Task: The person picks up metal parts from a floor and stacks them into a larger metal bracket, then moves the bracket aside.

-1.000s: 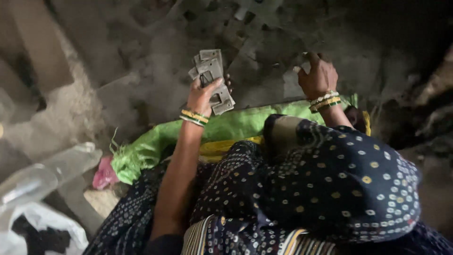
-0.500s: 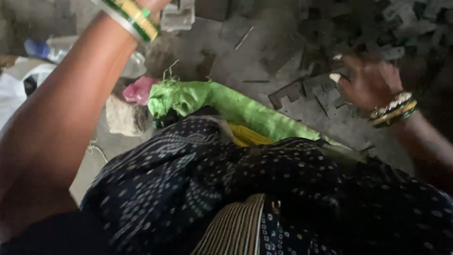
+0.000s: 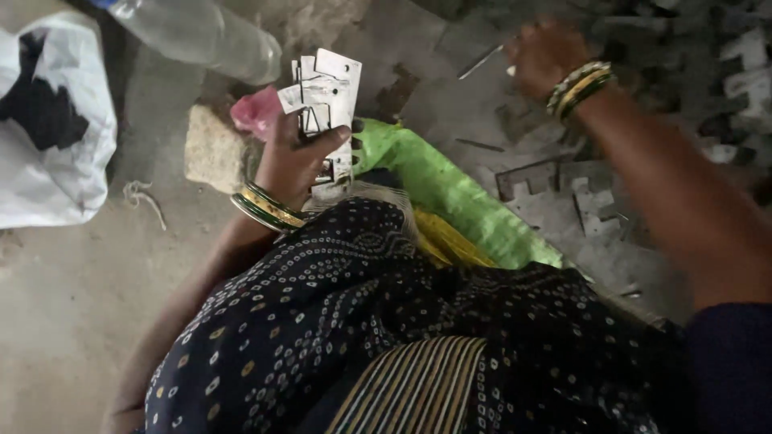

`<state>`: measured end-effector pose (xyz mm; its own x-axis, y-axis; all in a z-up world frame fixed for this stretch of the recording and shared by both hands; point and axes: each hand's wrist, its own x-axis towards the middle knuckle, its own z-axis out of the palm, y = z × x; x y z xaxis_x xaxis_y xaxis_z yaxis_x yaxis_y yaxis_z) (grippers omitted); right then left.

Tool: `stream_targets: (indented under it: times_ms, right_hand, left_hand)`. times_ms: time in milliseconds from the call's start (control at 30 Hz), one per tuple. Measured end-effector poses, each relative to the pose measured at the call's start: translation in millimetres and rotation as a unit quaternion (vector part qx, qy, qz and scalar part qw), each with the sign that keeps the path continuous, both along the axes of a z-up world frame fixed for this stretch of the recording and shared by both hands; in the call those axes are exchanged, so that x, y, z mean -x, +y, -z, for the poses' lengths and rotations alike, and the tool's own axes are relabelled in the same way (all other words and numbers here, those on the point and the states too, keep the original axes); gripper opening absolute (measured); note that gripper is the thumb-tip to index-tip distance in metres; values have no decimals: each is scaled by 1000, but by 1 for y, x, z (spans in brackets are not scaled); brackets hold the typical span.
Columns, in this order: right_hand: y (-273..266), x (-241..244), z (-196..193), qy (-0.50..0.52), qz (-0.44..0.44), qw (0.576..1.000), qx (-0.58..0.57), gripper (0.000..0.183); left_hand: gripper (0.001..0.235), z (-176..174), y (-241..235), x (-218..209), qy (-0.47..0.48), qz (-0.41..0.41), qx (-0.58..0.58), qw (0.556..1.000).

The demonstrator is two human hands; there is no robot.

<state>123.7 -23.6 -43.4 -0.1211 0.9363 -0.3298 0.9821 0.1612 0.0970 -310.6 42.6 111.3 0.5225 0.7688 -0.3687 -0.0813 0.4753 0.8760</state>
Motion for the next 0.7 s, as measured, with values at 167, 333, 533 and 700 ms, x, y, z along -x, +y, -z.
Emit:
stream_targets:
  times_ms: [167, 333, 533, 700]
  right_hand:
    - [35, 107, 42, 114, -139, 983, -42, 30]
    - [43, 173, 29, 184, -131, 970, -94, 51]
    - [17, 162, 12, 106, 73, 988, 89, 35]
    - [-21, 151, 29, 255, 162, 949, -93, 44]
  left_hand:
    - [46, 3, 3, 15, 7, -64, 38, 997]
    - [48, 1, 10, 9, 17, -80, 93, 992]
    - [51, 12, 9, 4, 24, -73, 103, 992]
    - [48, 54, 15, -7, 27, -60, 124, 990]
